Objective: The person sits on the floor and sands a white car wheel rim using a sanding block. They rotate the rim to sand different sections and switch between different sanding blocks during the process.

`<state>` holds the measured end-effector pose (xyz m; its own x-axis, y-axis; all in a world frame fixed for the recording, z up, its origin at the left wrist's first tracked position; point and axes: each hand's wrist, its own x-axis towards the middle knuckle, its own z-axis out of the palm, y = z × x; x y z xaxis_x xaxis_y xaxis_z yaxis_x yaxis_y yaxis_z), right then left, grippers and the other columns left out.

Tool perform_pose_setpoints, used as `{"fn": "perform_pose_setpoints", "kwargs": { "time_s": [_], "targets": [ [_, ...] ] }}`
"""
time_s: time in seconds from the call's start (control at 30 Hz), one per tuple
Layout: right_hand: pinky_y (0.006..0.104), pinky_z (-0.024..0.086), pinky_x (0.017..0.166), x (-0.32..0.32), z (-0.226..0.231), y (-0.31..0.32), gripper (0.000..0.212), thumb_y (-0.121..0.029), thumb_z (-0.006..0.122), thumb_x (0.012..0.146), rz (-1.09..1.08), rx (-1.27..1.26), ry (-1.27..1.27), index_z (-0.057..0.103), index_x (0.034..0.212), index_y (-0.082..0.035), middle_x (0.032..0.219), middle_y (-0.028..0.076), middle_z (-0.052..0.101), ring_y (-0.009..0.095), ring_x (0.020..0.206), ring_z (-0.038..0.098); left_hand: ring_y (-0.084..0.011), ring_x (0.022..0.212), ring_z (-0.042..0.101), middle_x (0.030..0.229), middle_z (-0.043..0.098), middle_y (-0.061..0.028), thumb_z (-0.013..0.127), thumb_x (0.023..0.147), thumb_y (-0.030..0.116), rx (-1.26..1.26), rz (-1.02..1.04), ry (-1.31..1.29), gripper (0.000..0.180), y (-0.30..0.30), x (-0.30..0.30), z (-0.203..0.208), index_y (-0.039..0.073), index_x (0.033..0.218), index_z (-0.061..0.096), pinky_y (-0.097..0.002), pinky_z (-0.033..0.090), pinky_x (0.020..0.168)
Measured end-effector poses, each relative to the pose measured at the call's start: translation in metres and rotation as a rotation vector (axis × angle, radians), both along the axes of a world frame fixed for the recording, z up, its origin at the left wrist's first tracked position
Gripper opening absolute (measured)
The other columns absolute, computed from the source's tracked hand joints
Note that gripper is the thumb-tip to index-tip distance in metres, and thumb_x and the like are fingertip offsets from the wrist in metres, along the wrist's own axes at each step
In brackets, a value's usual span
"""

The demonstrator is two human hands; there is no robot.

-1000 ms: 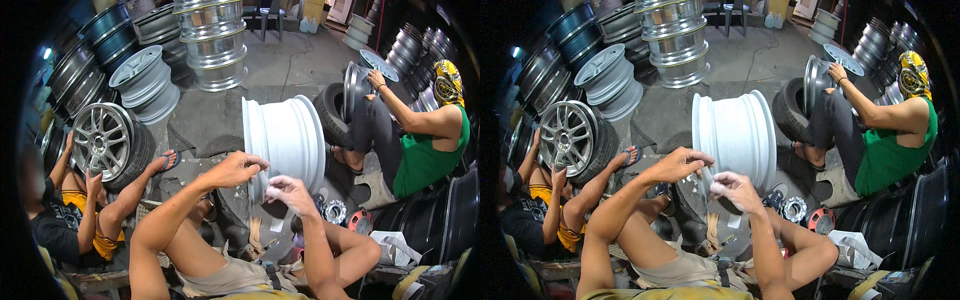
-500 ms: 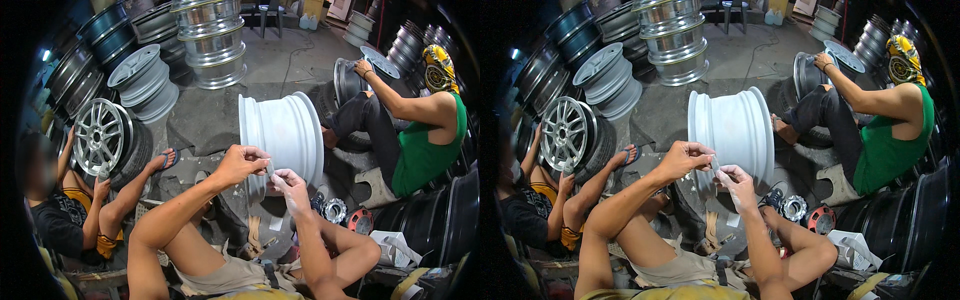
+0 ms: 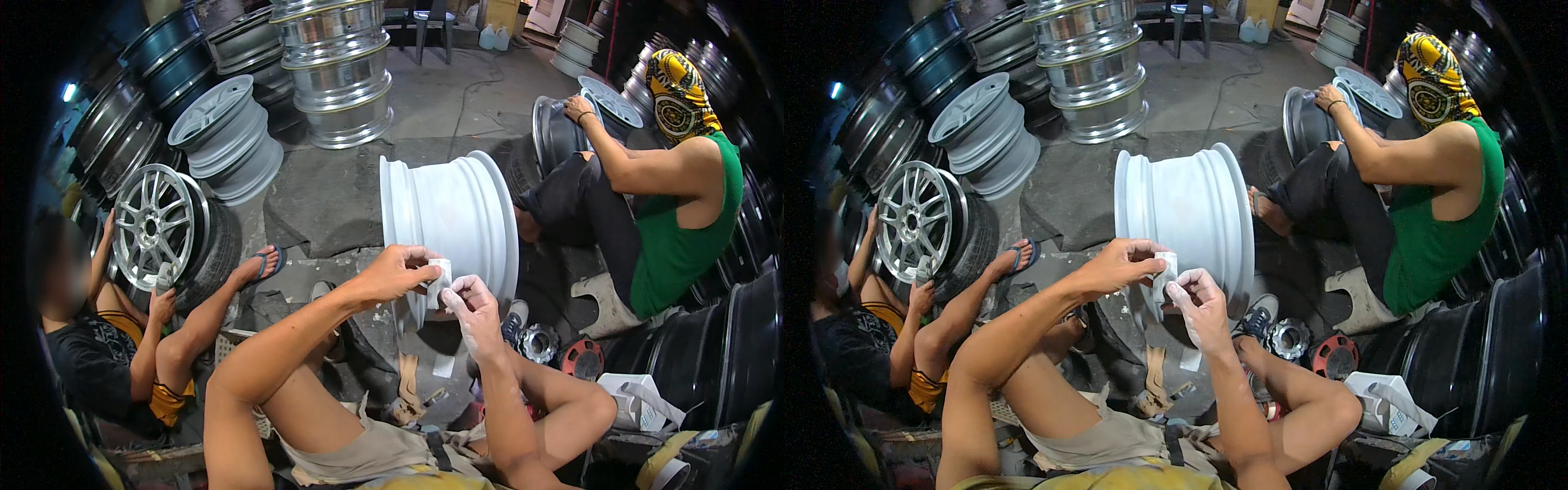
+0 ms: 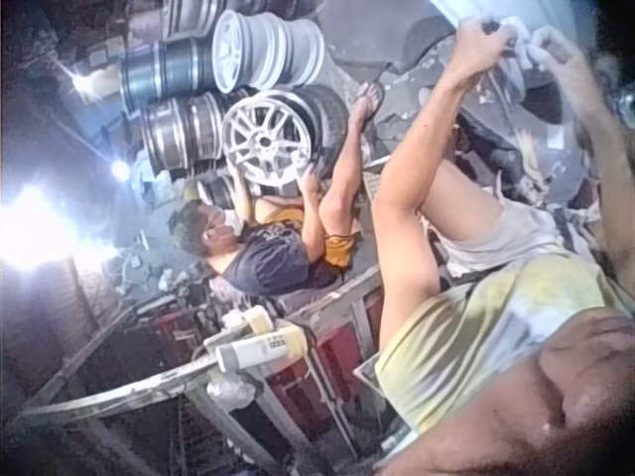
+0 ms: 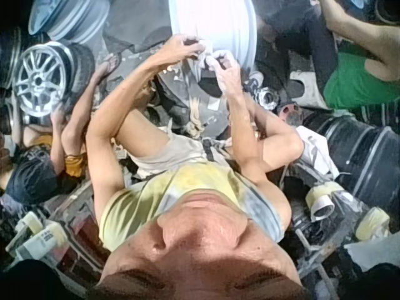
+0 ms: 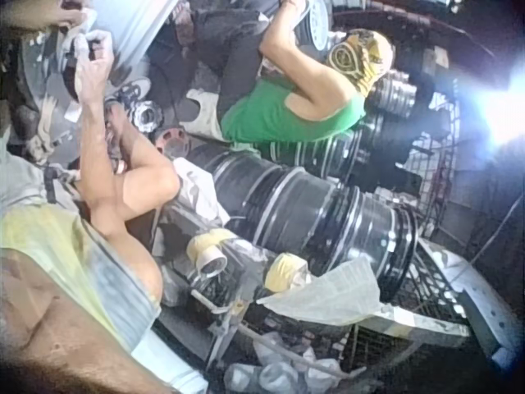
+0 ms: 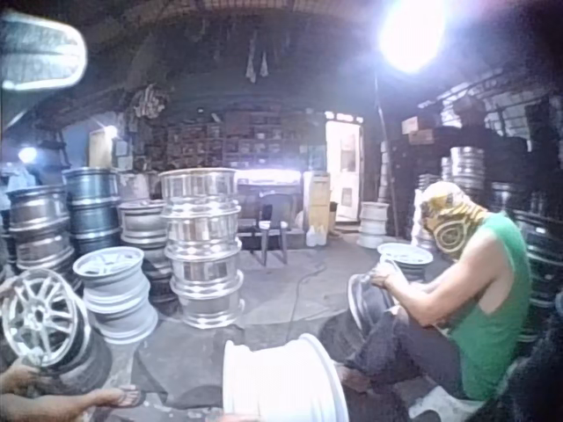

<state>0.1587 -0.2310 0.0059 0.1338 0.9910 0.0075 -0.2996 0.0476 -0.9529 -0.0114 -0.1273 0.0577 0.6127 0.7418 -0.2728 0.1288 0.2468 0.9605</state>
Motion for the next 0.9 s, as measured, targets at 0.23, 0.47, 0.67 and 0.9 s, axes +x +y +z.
{"fn": "perform_pose_setpoints", "kwargs": {
  "time_s": [0.23, 0.47, 0.67, 0.9],
  "targets": [
    [0.0256, 0.058, 0.072, -0.007, 0.01, -0.002, 0.007, -0.008, 0.068, 0.098, -0.062, -0.067, 0.004, 0.063, 0.1, -0.004, 0.089, 0.001, 0.068, 0.007, 0.079, 0.065, -0.0111, 0.081, 0.069, 0.092, 0.073, -0.0072, 0.077, 0.092, 0.016, 0.07, 0.031, 0.003, 0.025, -0.004, -0.012, 0.012, -0.003, 0.106, 0.072, -0.0274, 0.061, 0.068],
    [0.0216, 0.053, 0.065, -0.014, 0.002, -0.005, 0.012, -0.011, 0.07, 0.098, -0.167, 0.065, -0.175, 0.062, 0.099, -0.002, 0.086, 0.001, 0.068, 0.007, 0.074, 0.063, -0.0131, 0.073, 0.07, 0.083, 0.072, -0.0069, 0.079, 0.089, 0.018, 0.157, 0.083, 0.156, 0.022, -0.007, -0.012, 0.018, -0.001, 0.094, 0.068, -0.0272, 0.057, 0.06],
    [0.0225, 0.053, 0.066, -0.01, 0.018, -0.008, 0.011, -0.012, 0.068, 0.099, -0.082, -0.091, -0.029, 0.061, 0.103, -0.004, 0.088, 0.001, 0.066, 0.007, 0.072, 0.062, -0.0129, 0.081, 0.069, 0.085, 0.071, -0.0042, 0.08, 0.09, 0.02, -0.014, -0.095, -0.057, 0.022, -0.008, -0.019, 0.039, 0.004, 0.094, 0.065, -0.0288, 0.057, 0.074],
    [0.0241, 0.053, 0.069, -0.007, 0.007, -0.006, 0.008, -0.011, 0.066, 0.1, -0.07, -0.009, 0.05, 0.06, 0.099, -0.006, 0.088, -0.001, 0.061, 0.007, 0.078, 0.058, -0.0126, 0.084, 0.068, 0.089, 0.07, -0.0054, 0.081, 0.09, 0.021, 0.112, -0.13, 0.006, 0.025, -0.002, -0.02, 0.03, 0.004, 0.089, 0.063, -0.0292, 0.059, 0.077]
  ]
}}
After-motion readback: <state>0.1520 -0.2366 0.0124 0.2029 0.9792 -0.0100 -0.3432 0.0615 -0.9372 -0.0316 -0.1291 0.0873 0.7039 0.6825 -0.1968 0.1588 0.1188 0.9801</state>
